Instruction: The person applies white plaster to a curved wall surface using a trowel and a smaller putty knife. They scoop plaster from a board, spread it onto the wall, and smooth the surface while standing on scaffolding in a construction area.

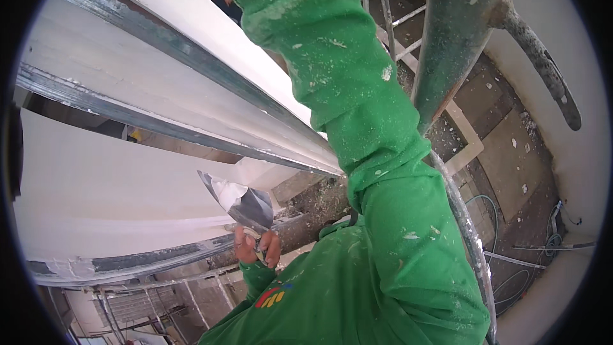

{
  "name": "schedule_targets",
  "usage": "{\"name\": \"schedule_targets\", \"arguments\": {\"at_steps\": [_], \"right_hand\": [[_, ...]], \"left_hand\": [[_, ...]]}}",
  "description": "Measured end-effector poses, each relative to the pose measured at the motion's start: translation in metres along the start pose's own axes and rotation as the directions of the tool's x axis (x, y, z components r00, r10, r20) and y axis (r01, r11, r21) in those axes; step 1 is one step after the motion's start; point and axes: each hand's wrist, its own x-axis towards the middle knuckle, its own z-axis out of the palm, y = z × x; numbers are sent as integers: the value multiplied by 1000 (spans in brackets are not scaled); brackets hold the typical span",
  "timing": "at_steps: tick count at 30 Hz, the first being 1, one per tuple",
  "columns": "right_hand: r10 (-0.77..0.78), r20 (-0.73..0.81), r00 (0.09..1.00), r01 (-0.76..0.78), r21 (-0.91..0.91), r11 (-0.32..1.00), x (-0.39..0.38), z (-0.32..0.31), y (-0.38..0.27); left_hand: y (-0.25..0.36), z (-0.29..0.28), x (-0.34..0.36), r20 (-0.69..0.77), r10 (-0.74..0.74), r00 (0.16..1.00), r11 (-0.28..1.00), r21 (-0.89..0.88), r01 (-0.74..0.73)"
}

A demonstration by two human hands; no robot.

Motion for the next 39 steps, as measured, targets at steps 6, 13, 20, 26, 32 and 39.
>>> {"name": "schedule_targets", "arguments": {"at_steps": [6, 13, 20, 26, 32, 39], "right_hand": [[447, -88, 890, -183, 830, 526, -177, 17, -73], [43, 418, 907, -292, 553, 781, -226, 10, -106], [52, 142, 989, -52, 0, 999, -203, -12, -86], [-122, 458, 881, 188, -101, 977, -194, 13, -118], [37, 457, 889, -13, -56, 998, -233, 5, -62], [869, 458, 186, -967, 244, 78, -349, 34, 72]], "left_hand": [[-2, -3, 24, 247, 89, 965, 979, -199, -39], [37, 5, 38, 261, -55, 964, 967, -227, 117], [74, 45, 26, -122, 198, 973, 595, 803, -20], [73, 68, 25, -222, 394, 892, 589, 806, -60], [78, 73, 5, -230, 664, 711, 557, 787, -265], [27, 31, -2, -421, 512, 749, 677, 735, -50]]}}
